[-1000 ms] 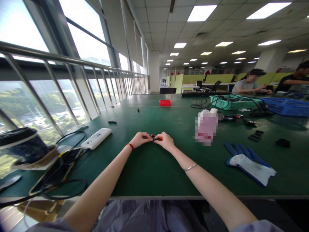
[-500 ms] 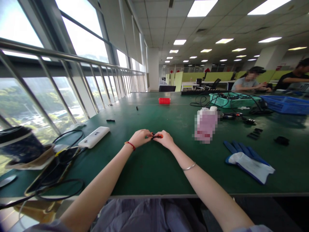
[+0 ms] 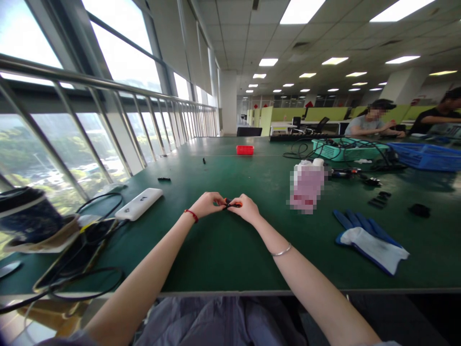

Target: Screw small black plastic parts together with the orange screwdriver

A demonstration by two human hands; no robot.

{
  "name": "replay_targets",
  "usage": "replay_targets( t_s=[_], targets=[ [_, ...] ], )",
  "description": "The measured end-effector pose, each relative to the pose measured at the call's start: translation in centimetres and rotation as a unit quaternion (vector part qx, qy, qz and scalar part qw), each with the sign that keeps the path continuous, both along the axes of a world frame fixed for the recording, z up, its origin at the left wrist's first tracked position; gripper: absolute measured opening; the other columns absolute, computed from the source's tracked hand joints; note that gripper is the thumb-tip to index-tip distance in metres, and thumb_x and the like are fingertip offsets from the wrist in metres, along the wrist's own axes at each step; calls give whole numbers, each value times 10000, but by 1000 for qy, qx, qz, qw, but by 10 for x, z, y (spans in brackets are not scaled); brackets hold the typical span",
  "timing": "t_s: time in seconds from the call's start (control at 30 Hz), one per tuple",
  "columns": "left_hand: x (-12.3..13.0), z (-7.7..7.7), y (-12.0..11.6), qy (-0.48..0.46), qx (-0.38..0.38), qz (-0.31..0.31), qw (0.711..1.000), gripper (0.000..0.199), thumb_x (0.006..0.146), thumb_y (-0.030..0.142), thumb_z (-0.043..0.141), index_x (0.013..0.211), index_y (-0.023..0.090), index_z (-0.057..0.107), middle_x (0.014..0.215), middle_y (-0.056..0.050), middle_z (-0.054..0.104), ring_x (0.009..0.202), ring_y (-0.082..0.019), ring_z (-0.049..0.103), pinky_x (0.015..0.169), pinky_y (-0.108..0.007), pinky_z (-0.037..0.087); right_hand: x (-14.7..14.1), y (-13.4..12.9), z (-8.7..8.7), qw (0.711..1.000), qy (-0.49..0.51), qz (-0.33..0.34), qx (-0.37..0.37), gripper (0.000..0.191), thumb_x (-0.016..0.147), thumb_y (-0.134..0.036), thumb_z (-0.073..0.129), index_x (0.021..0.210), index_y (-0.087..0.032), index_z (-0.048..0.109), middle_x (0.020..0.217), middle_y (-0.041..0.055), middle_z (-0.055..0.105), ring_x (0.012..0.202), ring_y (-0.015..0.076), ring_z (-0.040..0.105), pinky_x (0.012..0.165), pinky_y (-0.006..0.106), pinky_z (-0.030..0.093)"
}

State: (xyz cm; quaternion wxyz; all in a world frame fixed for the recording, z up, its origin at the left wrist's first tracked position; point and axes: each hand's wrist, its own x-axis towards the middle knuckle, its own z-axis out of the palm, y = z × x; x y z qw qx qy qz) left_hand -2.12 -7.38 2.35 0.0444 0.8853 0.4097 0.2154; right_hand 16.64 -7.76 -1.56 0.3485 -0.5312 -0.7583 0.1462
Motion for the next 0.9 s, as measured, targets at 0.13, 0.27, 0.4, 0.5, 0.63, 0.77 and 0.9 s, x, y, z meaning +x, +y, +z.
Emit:
replay_targets(
  t_s=[0.13,0.27,0.4,0.5,0.63,0.77,0.9],
  targets=[
    [0,-3,2,-13,-17,5,1000,173,720,291,586,793,187,703,795,-1,684,707,-118,623,688,-192,475,0,-2,2,1000,-4,3,14,156,665,-332,665,792,-256,715,761,10,532,721,158,565,642,272,425],
    [3,0,-2,-9,-14,17,1000,155,701,272,592,778,200,706,791,-6,678,711,-138,615,688,-218,470,4,-6,8,999,13,7,46,220,685,-233,620,891,-275,688,812,9,593,747,163,581,662,270,433],
    [7,1,-5,-1,-14,34,999,144,685,265,596,758,201,702,782,-11,667,714,-149,608,645,-221,466,10,-17,22,995,48,-10,89,209,743,-247,552,927,-277,645,883,-6,660,750,161,597,647,256,432],
    [8,-2,-4,0,-17,48,999,147,686,288,599,760,204,694,789,-7,667,717,-154,608,632,-226,467,14,-26,35,988,81,-46,120,210,789,-370,511,905,-231,615,788,12,657,614,138,568,579,241,415],
    [7,-6,0,5,-21,52,998,165,712,316,588,782,210,693,797,-3,672,727,-153,609,634,-228,467,21,-37,50,969,140,-102,177,281,805,-462,470,796,-198,566,625,-6,572,489,108,473,499,224,355],
    [6,-4,1,17,-20,39,999,166,726,321,587,792,212,694,796,0,667,718,-144,605,629,-219,462,25,-43,57,948,187,-112,231,269,804,-428,479,677,-193,516,565,-28,493,492,98,438,514,218,344],
    [8,1,-4,30,-8,31,999,150,727,295,590,789,207,696,802,-7,655,736,-149,602,637,-222,456,21,-46,58,955,177,-93,221,254,795,-408,491,658,-196,510,543,-37,472,481,93,419,499,213,334]
  ],
)
